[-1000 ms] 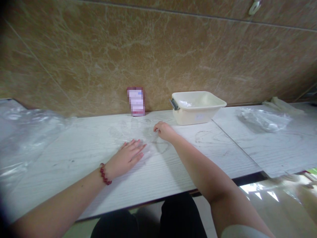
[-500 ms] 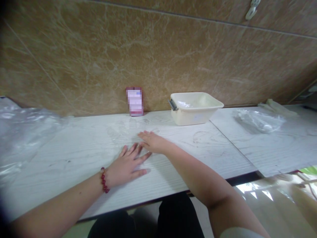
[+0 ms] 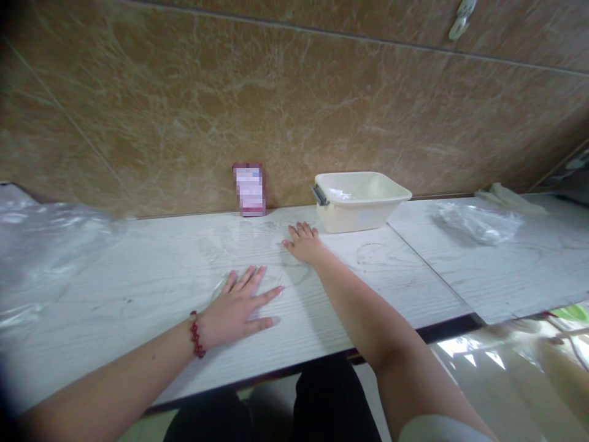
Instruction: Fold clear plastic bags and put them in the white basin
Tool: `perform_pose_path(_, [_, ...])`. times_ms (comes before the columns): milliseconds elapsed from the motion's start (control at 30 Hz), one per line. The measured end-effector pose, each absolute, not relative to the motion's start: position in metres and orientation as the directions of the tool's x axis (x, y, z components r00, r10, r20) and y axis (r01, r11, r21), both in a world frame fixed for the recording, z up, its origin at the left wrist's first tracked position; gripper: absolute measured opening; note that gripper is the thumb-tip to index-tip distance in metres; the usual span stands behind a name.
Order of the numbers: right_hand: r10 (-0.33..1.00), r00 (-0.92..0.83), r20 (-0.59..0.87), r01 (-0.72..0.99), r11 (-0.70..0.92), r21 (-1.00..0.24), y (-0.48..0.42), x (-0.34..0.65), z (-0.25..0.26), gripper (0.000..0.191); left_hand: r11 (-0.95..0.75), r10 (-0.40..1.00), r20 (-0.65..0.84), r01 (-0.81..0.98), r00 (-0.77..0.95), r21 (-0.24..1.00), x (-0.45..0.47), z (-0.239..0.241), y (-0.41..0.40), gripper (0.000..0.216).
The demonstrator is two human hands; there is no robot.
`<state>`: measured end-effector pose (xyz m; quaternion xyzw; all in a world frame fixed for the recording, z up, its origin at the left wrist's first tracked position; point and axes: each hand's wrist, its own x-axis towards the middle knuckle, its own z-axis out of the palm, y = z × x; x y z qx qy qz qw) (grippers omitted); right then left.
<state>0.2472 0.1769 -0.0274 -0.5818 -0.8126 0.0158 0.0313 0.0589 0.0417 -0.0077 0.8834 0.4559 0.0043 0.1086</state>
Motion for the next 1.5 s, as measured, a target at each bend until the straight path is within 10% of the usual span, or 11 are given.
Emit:
perform_pose_path(267, [0.657,-0.751,0.071,0.649,0.753,-0.111,0.164,0.215,-0.022,0.057,-0.554,0.812,-0.094,0.812,0.575,0.185,0.062,-0.007,0.039,0.062])
perform_pose_path(833, [0.957,-0.283,0.068,0.949,0.289,-0.123,0.214,0.172,-0.024,0.063,-0.550,0.814,-0.079,0.807,0.576,0.216,0.061,-0.004,0.037,0.062])
perform_pose_path(1033, [0.797,-0.582,0.162,0.794,0.600,-0.097,0.200,0.142,-0.025,0.058,-0.557,0.814,-0.038,0.797,0.580,0.236,0.059,-0.007,0.036,0.060])
perform_pose_path(1500, [0.719,-0.695,-0.010,0.712,0.686,-0.154,0.189,0.113,-0.021,0.062,-0.589,0.802,0.033,0.778,0.597,0.218,0.067,0.002,0.027,0.057])
